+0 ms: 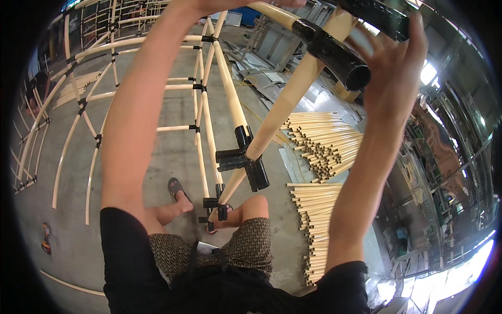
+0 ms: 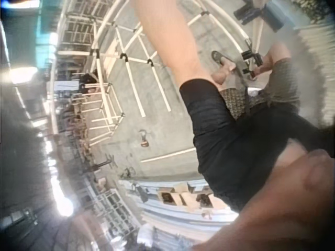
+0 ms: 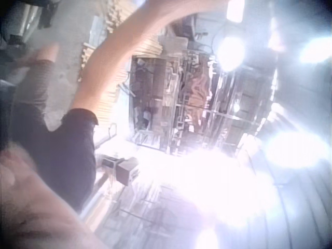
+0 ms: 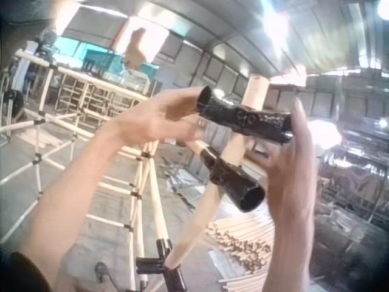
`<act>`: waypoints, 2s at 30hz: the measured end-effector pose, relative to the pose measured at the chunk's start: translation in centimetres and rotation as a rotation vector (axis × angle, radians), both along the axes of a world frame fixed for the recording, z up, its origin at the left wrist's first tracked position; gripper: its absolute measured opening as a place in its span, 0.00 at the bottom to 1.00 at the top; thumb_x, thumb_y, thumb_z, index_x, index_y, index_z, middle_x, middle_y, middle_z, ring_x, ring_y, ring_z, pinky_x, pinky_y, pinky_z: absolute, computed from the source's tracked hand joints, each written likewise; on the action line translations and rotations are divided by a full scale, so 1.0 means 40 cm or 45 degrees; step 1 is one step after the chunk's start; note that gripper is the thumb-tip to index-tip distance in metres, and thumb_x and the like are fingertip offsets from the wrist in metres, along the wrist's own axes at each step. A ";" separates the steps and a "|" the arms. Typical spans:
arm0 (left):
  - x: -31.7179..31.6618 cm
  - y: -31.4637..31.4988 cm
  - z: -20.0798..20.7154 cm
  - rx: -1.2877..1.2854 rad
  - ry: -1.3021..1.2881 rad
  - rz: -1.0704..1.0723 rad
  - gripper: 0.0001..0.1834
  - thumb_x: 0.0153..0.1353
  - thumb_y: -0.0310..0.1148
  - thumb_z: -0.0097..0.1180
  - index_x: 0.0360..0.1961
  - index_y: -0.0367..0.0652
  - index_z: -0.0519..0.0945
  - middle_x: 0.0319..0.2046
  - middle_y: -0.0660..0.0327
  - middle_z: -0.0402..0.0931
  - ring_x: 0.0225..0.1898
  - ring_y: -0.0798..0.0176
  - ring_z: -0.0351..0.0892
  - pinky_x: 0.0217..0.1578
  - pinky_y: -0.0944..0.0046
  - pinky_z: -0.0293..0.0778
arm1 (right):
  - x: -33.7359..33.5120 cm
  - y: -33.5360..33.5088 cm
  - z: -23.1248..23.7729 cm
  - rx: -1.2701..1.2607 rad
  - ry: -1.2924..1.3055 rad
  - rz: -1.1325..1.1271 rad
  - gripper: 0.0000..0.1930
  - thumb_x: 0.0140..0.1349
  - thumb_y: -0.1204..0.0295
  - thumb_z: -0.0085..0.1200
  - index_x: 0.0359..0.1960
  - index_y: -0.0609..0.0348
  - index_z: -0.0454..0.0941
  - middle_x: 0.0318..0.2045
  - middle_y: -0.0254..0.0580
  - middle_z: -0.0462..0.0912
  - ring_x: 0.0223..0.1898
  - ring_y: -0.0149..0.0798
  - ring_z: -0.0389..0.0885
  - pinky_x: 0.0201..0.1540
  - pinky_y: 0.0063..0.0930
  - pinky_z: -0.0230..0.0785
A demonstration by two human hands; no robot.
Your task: The person fits black plastic connectors onto beige pipes to build a frame and then uses a power drill to fasten screws into the joints.
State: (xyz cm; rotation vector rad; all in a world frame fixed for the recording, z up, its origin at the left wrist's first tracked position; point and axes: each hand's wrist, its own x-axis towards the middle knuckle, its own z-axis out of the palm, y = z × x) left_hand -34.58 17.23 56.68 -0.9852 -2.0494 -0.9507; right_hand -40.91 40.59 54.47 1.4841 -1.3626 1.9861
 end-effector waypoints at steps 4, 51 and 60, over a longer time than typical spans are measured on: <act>0.077 0.077 0.004 -0.373 0.163 0.226 0.49 0.53 0.52 0.72 0.69 0.37 0.64 0.66 0.44 0.66 0.68 0.43 0.66 0.69 0.41 0.63 | -0.075 0.086 -0.251 0.077 -0.302 0.365 0.44 0.71 0.36 0.38 0.71 0.66 0.59 0.66 0.57 0.70 0.66 0.50 0.70 0.67 0.46 0.64; 0.067 0.177 0.064 -0.311 0.317 0.961 0.46 0.43 0.12 0.61 0.67 0.52 0.69 0.37 0.54 0.88 0.34 0.74 0.80 0.31 0.68 0.77 | -0.048 -0.113 -0.327 0.474 -0.749 1.302 0.17 0.64 0.69 0.62 0.24 0.53 0.64 0.11 0.27 0.63 0.09 0.22 0.56 0.09 0.21 0.47; 0.063 0.172 0.068 -0.404 0.386 1.001 0.44 0.44 0.12 0.64 0.67 0.48 0.69 0.38 0.56 0.87 0.37 0.68 0.83 0.34 0.67 0.79 | -0.045 -0.114 -0.347 0.411 -0.702 1.304 0.16 0.64 0.72 0.61 0.24 0.55 0.64 0.12 0.28 0.63 0.09 0.22 0.58 0.10 0.20 0.47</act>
